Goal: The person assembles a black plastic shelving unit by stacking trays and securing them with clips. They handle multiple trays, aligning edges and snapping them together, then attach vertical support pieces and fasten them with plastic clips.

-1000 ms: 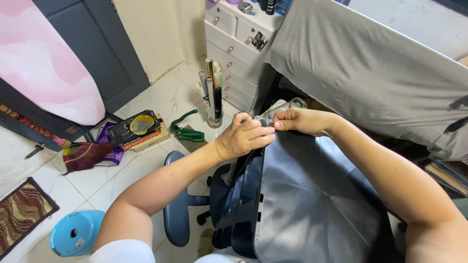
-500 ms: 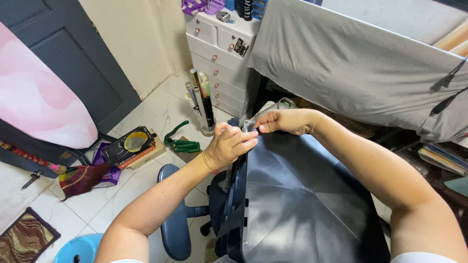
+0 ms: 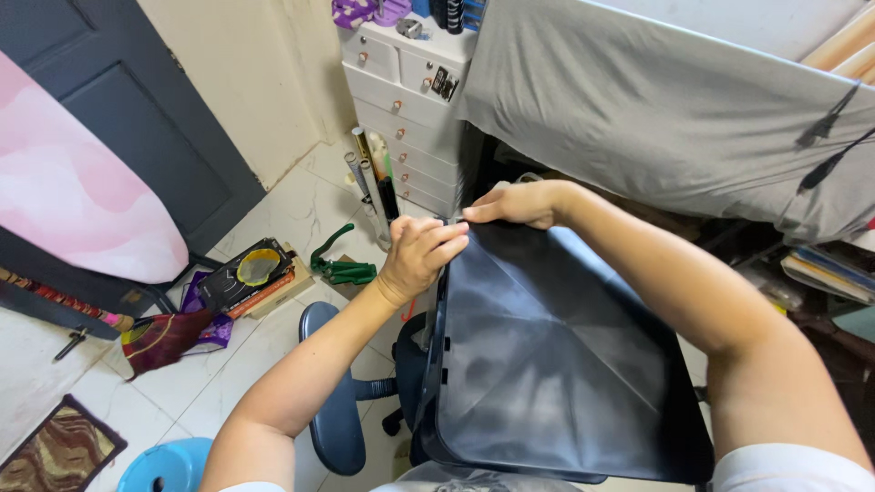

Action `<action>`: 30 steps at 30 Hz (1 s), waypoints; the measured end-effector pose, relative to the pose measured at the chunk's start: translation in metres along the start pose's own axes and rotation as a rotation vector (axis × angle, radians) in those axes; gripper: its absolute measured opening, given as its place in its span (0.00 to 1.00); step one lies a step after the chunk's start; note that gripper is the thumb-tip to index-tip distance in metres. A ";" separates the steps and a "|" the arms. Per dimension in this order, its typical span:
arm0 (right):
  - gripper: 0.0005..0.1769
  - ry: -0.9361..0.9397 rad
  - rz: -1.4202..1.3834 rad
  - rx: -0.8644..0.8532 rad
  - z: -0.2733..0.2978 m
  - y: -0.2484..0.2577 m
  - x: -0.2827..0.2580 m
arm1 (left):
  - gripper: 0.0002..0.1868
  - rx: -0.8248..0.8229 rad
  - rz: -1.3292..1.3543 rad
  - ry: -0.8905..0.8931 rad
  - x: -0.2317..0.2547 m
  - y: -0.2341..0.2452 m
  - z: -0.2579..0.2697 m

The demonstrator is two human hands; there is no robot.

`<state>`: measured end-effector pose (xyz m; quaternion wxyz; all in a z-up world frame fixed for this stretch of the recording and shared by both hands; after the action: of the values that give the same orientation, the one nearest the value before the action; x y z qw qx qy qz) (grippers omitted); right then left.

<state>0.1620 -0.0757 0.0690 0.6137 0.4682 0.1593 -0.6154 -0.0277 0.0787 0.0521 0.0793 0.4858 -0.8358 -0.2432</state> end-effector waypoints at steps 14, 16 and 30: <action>0.27 0.249 0.759 0.267 -0.008 -0.031 -0.031 | 0.16 0.013 -0.030 -0.087 0.005 -0.001 -0.003; 0.28 0.213 0.616 0.272 -0.009 -0.029 -0.025 | 0.16 0.013 0.001 -0.105 0.004 -0.004 -0.003; 0.21 0.300 0.893 0.364 -0.017 -0.024 -0.023 | 0.17 0.010 0.049 0.047 0.005 -0.016 0.002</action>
<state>0.1421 -0.0443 0.0686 0.6956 0.6735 -0.0800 -0.2367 -0.0189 0.0689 0.0420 0.1024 0.4710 -0.8467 -0.2255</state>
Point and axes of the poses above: each hand's wrist, its own z-axis away from the middle knuckle, its own y-axis out of the back of the hand, x = y × z, the point moved 2 cm from there along -z, towards the middle knuckle
